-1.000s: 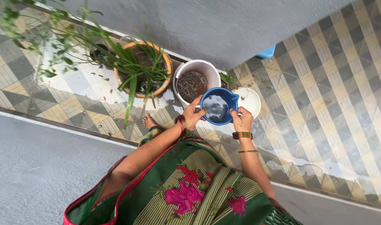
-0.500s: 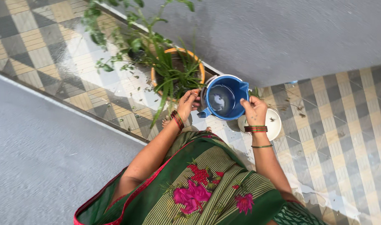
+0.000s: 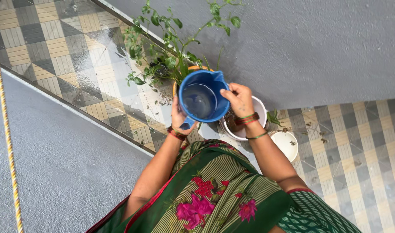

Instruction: The person waters a potted plant using a blue plastic jug. They scoop water from a white bucket on the floor and pour it onto the soil of the plant, repeating the process several times to ensure the plant is adequately watered.

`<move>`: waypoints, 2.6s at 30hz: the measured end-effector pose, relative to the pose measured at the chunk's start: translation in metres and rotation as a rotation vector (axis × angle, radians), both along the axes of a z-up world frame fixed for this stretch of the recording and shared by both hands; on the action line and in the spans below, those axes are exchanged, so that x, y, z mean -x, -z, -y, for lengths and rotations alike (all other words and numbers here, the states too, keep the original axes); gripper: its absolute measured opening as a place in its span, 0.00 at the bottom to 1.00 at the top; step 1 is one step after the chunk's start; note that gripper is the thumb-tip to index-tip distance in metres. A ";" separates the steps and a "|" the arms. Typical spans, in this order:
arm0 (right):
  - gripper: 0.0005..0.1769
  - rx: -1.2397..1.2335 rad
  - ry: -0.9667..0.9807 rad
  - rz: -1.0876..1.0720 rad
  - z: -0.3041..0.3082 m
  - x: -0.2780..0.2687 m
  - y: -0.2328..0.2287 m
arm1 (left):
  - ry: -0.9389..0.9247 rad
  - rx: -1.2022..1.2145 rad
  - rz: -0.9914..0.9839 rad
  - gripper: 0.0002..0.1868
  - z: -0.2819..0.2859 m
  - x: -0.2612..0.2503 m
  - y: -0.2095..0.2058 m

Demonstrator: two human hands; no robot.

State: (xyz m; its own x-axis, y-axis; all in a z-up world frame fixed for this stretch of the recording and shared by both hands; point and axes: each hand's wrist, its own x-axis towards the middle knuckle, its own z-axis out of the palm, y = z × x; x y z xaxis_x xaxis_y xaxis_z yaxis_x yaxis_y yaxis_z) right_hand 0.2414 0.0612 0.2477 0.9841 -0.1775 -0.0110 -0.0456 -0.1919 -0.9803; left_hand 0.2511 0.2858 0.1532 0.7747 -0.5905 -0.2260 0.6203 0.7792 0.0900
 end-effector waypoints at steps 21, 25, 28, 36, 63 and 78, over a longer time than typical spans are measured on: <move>0.19 0.194 -0.537 0.090 -0.125 -0.102 -0.012 | -0.707 -0.249 0.065 0.33 -0.098 0.003 0.039; 0.21 -0.186 -0.670 -0.184 -0.136 -0.111 0.025 | -0.766 -0.216 -0.011 0.29 -0.104 0.006 -0.021; 0.21 -0.299 -0.696 -0.299 -0.128 -0.126 0.054 | -0.807 -0.179 -0.104 0.33 -0.100 0.000 -0.051; 0.22 -0.309 -0.643 -0.347 -0.087 -0.196 0.108 | -0.826 -0.215 0.025 0.41 -0.089 -0.014 -0.068; 0.23 -1.222 -0.575 -0.765 -0.129 -0.322 0.152 | -0.841 -0.426 -0.149 0.38 -0.035 -0.078 -0.060; 0.27 -1.201 -0.638 -0.794 -0.142 -0.333 0.177 | -0.869 -0.524 -0.158 0.33 -0.047 -0.084 -0.061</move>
